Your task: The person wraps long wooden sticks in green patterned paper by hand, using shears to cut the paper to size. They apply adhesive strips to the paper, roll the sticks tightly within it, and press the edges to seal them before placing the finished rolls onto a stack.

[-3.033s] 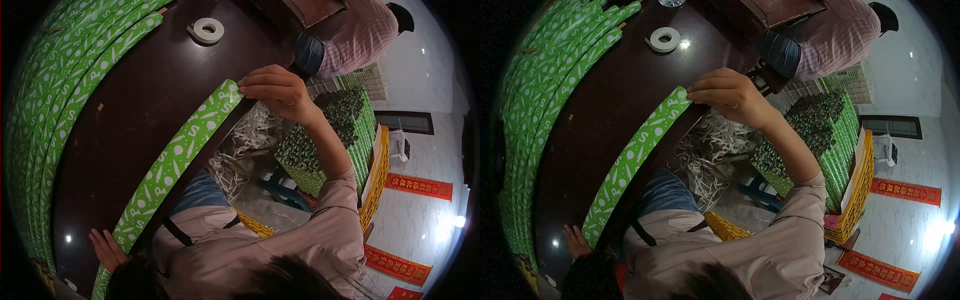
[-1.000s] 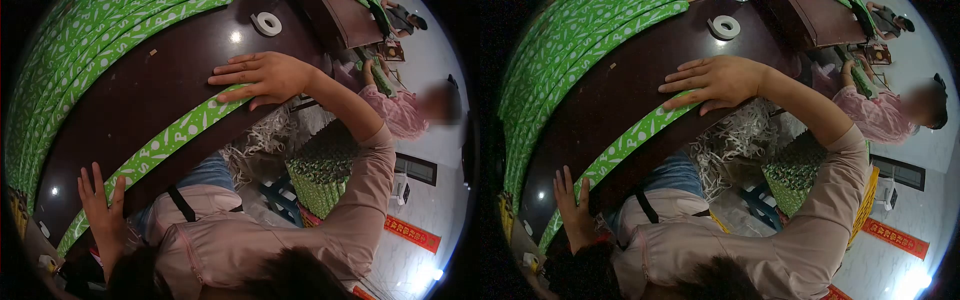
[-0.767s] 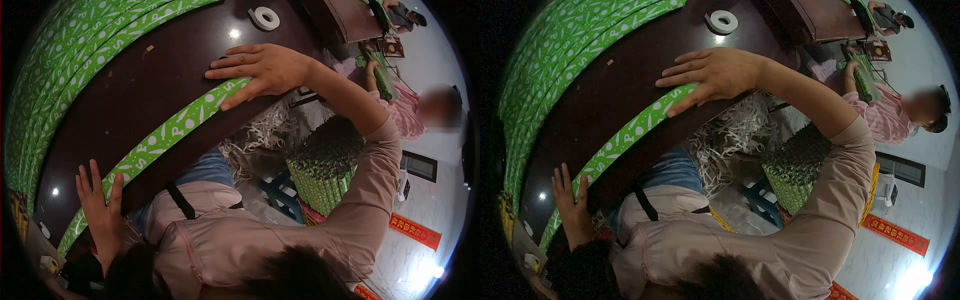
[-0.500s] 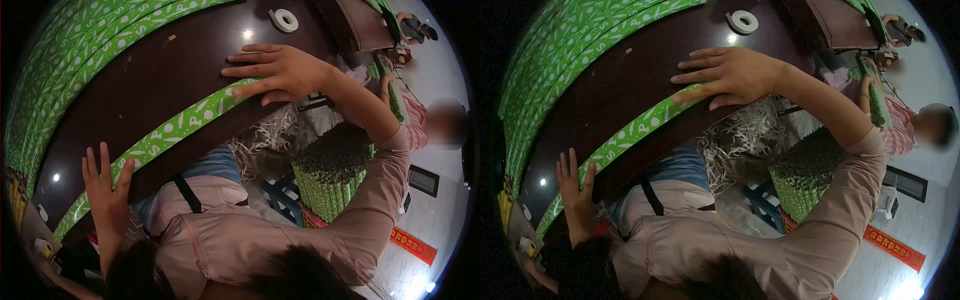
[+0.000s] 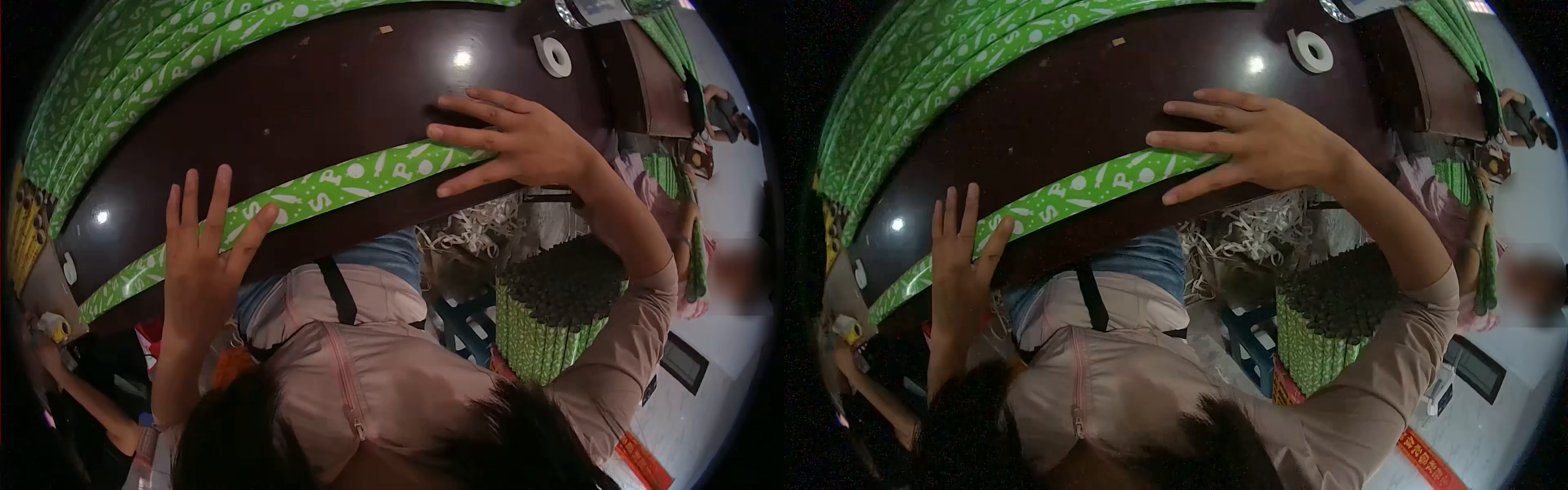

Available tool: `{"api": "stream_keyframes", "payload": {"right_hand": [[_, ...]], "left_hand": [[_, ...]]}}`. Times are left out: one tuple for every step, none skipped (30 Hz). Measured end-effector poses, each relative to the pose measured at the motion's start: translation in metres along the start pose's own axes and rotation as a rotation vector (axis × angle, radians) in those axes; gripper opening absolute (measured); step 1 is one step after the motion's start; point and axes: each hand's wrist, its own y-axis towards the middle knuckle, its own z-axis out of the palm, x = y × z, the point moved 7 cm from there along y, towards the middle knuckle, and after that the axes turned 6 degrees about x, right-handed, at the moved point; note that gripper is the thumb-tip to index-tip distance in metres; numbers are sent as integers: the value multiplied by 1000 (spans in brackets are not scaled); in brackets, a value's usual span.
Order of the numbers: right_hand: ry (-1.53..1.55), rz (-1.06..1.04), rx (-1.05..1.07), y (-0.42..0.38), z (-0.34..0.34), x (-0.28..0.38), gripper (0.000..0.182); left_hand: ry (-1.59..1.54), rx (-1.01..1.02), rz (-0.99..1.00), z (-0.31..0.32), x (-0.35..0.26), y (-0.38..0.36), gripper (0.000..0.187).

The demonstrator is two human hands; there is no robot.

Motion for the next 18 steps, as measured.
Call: {"api": "stream_keyframes", "payload": {"right_hand": [[154,0,-136,4,-3,2,64],[149,-19,-147,9,-5,8,64],[344,81,-119,20,-10,7,64],[540,181,-87,30,-11,5,63],[576,178,-113,41,-15,9,64],[580,165,-119,50,-15,12,64],[518,154,-96,59,-14,15,64],[455,145,-72,64,-13,18,64],[458,136,-73,65,-13,18,64],[330,127,-50,64,-12,18,67],[202,119,-27,64,-12,19,70],[203,114,-27,64,-12,20,70],[215,112,-19,64,-14,20,72],[225,109,-13,65,-14,20,75],[223,108,-14,65,-14,20,75],[213,89,-45,64,-17,19,73],[201,70,-74,64,-19,19,71],[198,68,-74,64,-19,19,71]], "left_hand": [[5,6,-21,0,0,0,54],[5,7,-17,-1,-2,1,54],[2,11,-12,-1,-3,1,55],[6,18,-31,0,-2,1,55],[12,-9,-21,0,-3,0,55],[18,-37,-7,0,-3,0,55],[21,-31,-18,0,-1,1,55],[3,-29,-16,-1,-1,1,55],[-16,-29,-13,-1,0,1,54],[-17,-28,-21,-1,1,2,54],[-9,-31,-13,0,1,2,54],[0,-35,-2,0,0,1,53],[1,-34,-5,-1,0,1,53],[-6,-32,-7,-2,0,1,53],[-13,-32,-8,-3,0,1,53],[-12,-34,-10,-3,1,1,53],[-14,-52,-7,-3,0,1,53],[-16,-71,-4,-4,0,1,54]]}}
